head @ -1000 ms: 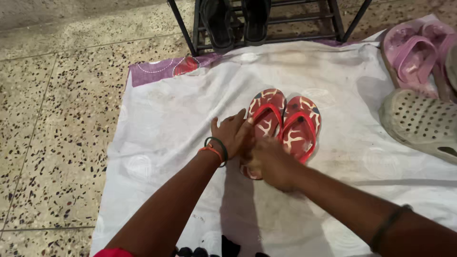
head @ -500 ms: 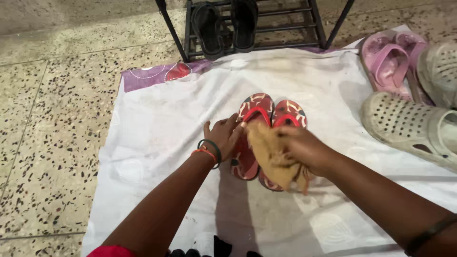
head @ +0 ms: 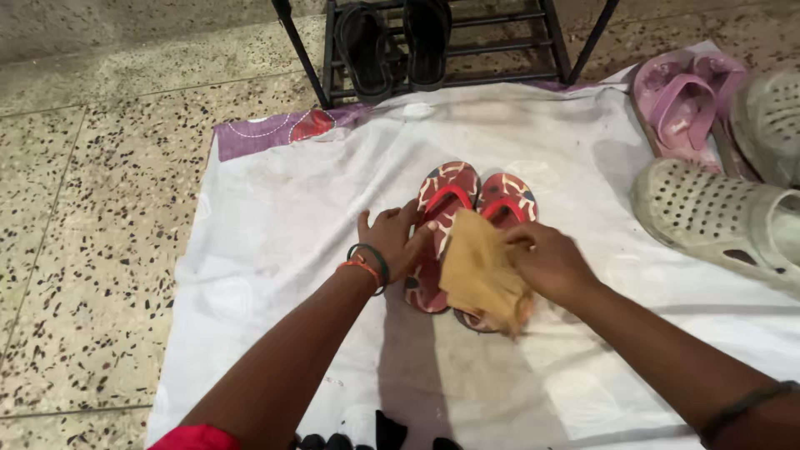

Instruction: The person wipes a pair of red patterned flip-flops with a cloth on a white sheet. They clean the top straps and soles, then flip one over to wipe the bottom before returning it to the sheet.

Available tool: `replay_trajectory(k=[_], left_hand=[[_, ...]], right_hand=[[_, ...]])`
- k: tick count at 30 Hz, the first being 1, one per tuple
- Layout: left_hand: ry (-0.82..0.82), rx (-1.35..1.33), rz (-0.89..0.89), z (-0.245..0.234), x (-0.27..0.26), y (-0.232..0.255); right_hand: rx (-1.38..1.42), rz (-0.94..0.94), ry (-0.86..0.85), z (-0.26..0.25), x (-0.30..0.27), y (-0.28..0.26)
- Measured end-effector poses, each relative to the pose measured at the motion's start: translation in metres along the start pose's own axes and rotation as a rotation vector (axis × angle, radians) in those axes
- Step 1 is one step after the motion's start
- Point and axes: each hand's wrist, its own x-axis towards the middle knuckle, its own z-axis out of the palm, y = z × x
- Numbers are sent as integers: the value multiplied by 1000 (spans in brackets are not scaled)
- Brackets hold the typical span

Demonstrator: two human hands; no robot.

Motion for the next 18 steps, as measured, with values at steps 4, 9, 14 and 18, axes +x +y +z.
replay_trajectory(k=[4, 9, 14, 18], left_hand=[[52, 23, 73, 7, 0, -5], [31, 27, 61, 4, -2, -5], [17, 35, 56, 1, -5, 0], [13, 43, 63, 3, -4, -2]], right_hand=[[-266, -180, 51, -5, -8, 0], [-415, -329, 2, 6, -17, -17], [-599, -63, -69, 1, -18, -35], [-687, 102, -86, -4, -17, -35]])
